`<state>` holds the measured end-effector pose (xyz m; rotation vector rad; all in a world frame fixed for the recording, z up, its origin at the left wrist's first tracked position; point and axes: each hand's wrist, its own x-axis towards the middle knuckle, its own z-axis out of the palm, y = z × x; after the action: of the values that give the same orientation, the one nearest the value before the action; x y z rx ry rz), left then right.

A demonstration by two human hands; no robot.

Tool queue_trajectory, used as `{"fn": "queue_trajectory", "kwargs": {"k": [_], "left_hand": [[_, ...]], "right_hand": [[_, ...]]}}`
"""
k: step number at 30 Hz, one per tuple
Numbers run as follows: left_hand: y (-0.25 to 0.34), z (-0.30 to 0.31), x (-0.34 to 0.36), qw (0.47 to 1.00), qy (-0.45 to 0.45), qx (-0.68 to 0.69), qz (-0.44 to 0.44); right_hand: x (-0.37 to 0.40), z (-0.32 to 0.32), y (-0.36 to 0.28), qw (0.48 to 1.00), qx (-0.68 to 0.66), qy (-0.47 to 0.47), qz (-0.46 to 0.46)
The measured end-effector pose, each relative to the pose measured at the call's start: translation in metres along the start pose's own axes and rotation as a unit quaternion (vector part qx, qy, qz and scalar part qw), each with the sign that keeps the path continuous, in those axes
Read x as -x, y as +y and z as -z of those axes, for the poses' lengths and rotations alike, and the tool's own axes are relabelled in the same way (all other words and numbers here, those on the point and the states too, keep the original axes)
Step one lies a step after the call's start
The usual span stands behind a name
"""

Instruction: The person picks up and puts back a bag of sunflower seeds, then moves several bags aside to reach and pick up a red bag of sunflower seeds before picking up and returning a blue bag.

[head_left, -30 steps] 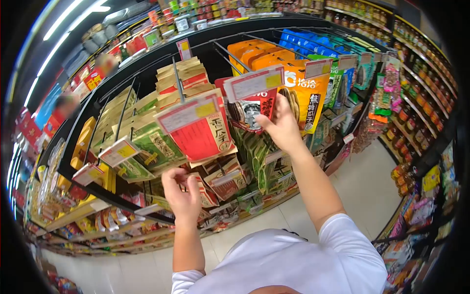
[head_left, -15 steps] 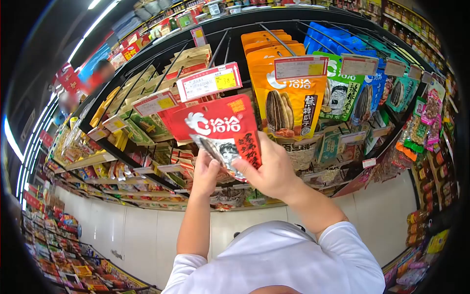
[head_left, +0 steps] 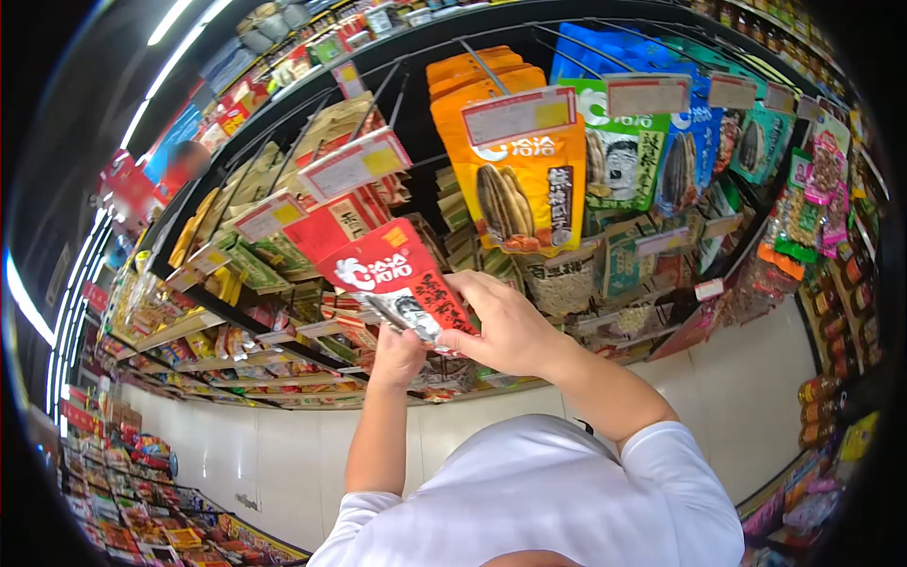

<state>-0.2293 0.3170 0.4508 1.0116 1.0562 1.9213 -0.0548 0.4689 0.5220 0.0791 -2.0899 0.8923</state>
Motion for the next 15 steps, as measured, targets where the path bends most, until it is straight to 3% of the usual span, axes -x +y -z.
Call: {"fn": "queue_trajectory", "kwargs": {"k": [2,3,6,8,10,13,15], "left_hand": [[0.001,0.002,0.004,1.000,-0.010,0.015,0.008],[0.002,0.001,0.006,1.000,-0.002,0.010,0.001],[-0.009,0.022,0.013,0.999,-0.027,0.034,0.018],[-0.010,0.026,0.018,0.998,-0.027,0.045,0.031],[-0.011,0.023,0.020,0.997,-0.022,0.056,0.042],[-0.012,0.017,0.017,0.998,-0.035,0.036,0.042],[-0.018,0.022,0.017,0.998,-0.042,0.018,0.041]], "right_hand": [[0.009,0.008,0.003,0.995,-0.074,-0.045,-0.042],[0.011,0.018,0.000,0.995,-0.082,-0.020,-0.058],[0.018,0.033,0.036,0.972,-0.036,0.233,-0.012],[0.006,0.055,0.051,0.939,-0.006,0.343,-0.002],[-0.007,0.076,0.056,0.929,0.130,0.342,-0.057],[-0.026,0.082,0.063,0.946,0.026,0.308,-0.096],[-0.031,0.083,0.071,0.960,-0.060,0.213,-0.171]]}}
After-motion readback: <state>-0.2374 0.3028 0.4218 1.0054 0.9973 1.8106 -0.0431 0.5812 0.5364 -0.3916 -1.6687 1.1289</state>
